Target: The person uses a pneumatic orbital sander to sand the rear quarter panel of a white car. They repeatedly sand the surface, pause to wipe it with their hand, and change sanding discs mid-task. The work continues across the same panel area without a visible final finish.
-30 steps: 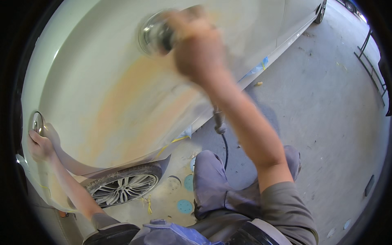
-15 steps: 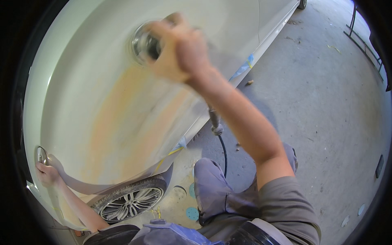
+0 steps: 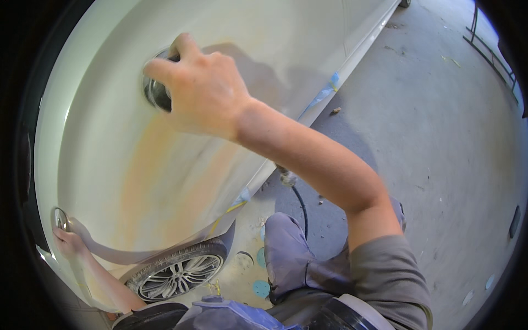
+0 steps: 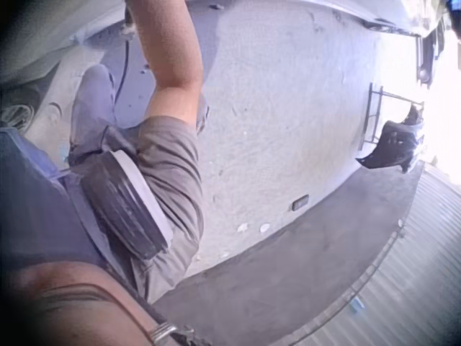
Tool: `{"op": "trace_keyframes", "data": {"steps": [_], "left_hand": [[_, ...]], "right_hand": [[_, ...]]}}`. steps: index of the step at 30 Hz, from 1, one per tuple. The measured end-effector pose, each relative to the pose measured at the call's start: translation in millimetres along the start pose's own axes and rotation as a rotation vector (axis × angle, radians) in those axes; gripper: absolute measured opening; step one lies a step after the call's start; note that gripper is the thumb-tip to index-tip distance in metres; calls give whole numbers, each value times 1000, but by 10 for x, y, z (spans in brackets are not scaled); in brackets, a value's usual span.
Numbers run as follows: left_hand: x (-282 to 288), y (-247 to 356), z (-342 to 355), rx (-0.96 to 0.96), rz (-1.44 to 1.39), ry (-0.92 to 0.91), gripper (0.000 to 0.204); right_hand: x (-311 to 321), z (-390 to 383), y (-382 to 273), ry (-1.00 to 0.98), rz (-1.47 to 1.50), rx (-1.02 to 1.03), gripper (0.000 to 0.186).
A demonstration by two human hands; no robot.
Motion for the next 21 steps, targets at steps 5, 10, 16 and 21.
{"op": "trace_keyframes", "data": {"steps": [5, 10, 16, 21], "left_hand": [[39, 96, -5, 85, 11, 15, 47], [90, 187, 45, 161, 104, -8, 48], [99, 128, 88, 115, 106, 43, 44], [79, 47, 189, 81, 148, 12, 48]], "right_hand": [[345, -28, 709, 189, 42, -118, 44], [742, -168, 1584, 318, 120, -337, 46], [228, -696, 915, 337, 16, -79, 43], [-551, -1301, -289, 146, 232, -86, 42]]}}
Point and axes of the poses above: each hand's wrist, its own z-axis towards the middle knuckle, its own x-axis out of the back of the hand, y = z × x, the point moved 4 cm from there along z, towards the middle knuckle, and after that the axes turned 8 degrees about z, right-handed, at the moved point
